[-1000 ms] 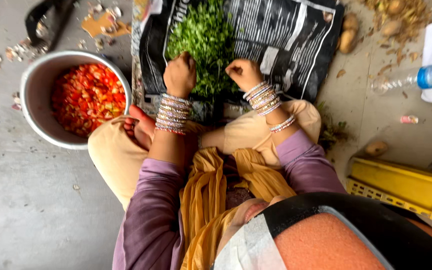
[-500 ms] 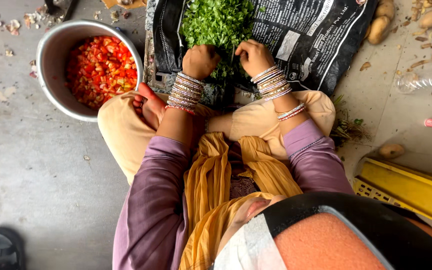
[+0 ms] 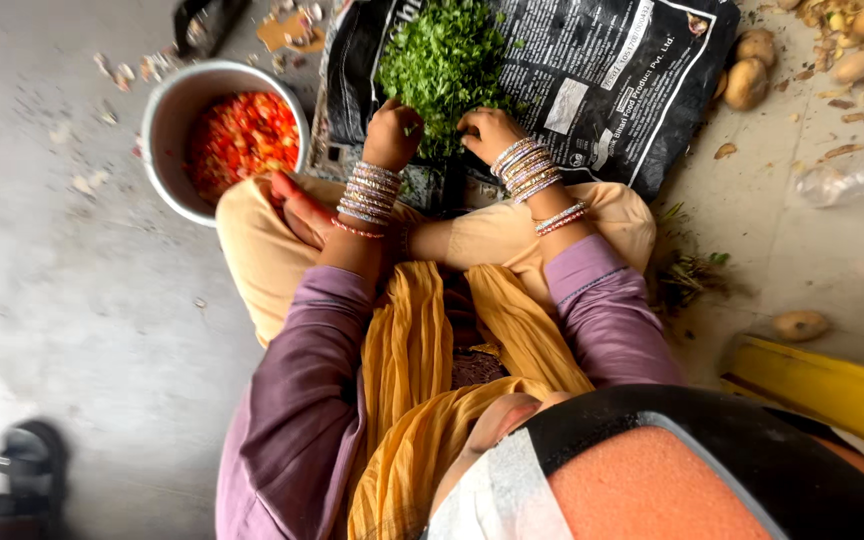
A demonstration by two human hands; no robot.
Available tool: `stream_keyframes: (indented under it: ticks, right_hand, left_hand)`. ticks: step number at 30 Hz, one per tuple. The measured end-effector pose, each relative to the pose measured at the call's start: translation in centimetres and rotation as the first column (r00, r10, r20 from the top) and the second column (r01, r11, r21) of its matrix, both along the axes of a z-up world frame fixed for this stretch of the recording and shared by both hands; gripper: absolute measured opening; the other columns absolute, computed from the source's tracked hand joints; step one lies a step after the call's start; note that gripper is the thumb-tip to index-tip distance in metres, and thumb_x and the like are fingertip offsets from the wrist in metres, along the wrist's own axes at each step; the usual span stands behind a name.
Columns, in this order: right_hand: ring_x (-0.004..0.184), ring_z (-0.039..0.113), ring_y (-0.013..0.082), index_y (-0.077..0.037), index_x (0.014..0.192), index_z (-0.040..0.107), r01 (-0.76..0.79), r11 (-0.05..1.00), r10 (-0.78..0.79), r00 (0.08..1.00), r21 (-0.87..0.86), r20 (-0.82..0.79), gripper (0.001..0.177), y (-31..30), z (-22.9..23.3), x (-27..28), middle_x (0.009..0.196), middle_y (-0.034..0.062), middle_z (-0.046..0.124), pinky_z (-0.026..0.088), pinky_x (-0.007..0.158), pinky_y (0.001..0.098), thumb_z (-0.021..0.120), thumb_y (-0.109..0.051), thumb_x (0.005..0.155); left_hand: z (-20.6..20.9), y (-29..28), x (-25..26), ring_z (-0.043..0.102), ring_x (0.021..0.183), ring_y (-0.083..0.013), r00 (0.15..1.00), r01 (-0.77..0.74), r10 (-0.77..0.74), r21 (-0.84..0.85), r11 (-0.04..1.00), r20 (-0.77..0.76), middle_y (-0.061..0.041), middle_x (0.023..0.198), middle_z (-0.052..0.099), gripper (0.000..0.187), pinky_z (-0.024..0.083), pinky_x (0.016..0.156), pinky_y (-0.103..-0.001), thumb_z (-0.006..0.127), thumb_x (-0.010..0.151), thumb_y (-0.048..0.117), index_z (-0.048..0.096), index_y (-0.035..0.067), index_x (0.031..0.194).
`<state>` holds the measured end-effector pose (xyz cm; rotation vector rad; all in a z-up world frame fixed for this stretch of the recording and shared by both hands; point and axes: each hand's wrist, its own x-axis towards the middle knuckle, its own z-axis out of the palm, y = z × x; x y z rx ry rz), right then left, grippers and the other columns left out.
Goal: The person sorts through a bunch of cilantro or similar green herbs by hand while sitting on the floor, plucking leaves and placing them onto a black plastic bag workspace.
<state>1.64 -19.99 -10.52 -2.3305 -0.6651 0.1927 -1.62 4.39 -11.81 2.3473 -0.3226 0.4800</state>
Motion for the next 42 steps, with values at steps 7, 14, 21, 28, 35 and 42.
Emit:
stream_keyframes:
  ticks: [7,14,21,28,35,42]
  right_hand:
    - [0.087,0.070,0.0287,-0.006,0.107,0.075,0.016,0.999,-0.017,0.999,0.036,0.034,0.016,-0.7,-0.2,-0.1,0.100,0.0109,0.074,0.058,0.081,0.0424,0.069,-0.015,0.094]
    - [0.086,0.071,0.0291,-0.010,0.113,0.074,0.040,0.998,-0.043,0.996,-0.044,-0.080,0.021,-1.6,2.3,-1.0,0.111,0.0114,0.073,0.059,0.080,0.0427,0.068,-0.014,0.094]
    - [0.093,0.071,0.0298,-0.011,0.118,0.072,0.050,0.997,-0.056,0.994,-0.060,-0.092,0.026,-1.8,2.0,-0.4,0.112,0.0132,0.073,0.059,0.084,0.0433,0.072,-0.018,0.093]
    - [0.078,0.071,0.0241,-0.016,0.137,0.062,0.074,0.993,-0.080,0.995,-0.096,-0.057,0.046,-1.5,1.3,0.2,0.101,0.0132,0.072,0.060,0.073,0.0394,0.074,-0.018,0.093]
    - [0.064,0.063,0.0194,-0.019,0.157,0.041,0.062,0.993,-0.067,0.997,-0.104,-0.040,0.072,-1.6,0.8,0.4,0.086,0.0125,0.069,0.059,0.063,0.0349,0.074,-0.018,0.094]
    - [0.073,0.066,0.0229,-0.022,0.159,0.034,0.087,0.992,-0.090,0.995,-0.094,-0.030,0.079,-1.8,1.4,0.1,0.100,0.0159,0.067,0.059,0.066,0.0382,0.074,-0.018,0.091]
  left_hand:
    - [-3.9,4.2,0.3,0.076,0.085,-0.0323,0.390,0.184,0.358,0.453,0.872,-0.848,-0.020,0.091,0.078,0.028,0.060,0.081,-0.041,0.072,0.094,0.031,0.077,0.005,0.084]
    - [-6.6,4.3,-1.1,0.074,0.088,-0.0325,0.606,0.128,0.457,0.647,0.751,-0.651,-0.020,0.098,0.076,0.032,0.060,0.081,-0.041,0.084,0.080,0.033,0.078,0.004,0.091]
    - [-7.0,2.8,0.4,0.076,0.092,-0.0294,0.620,0.136,0.423,0.621,0.772,-0.661,-0.017,0.103,0.078,0.039,0.061,0.084,-0.038,0.089,0.073,0.035,0.082,0.006,0.099]
    - [-7.1,2.6,0.0,0.076,0.092,-0.0302,0.626,0.121,0.444,0.642,0.757,-0.642,-0.017,0.101,0.078,0.033,0.061,0.085,-0.038,0.087,0.074,0.032,0.083,0.008,0.097]
    - [-7.1,2.8,0.0,0.076,0.092,-0.0311,0.658,0.116,0.413,0.627,0.770,-0.629,-0.017,0.099,0.078,0.027,0.060,0.085,-0.038,0.085,0.075,0.030,0.084,0.010,0.094]
    - [-7.9,1.8,1.0,0.078,0.091,-0.0299,0.745,0.158,0.277,0.565,0.810,-0.606,-0.015,0.097,0.080,0.022,0.061,0.088,-0.036,0.083,0.076,0.032,0.086,0.016,0.092]
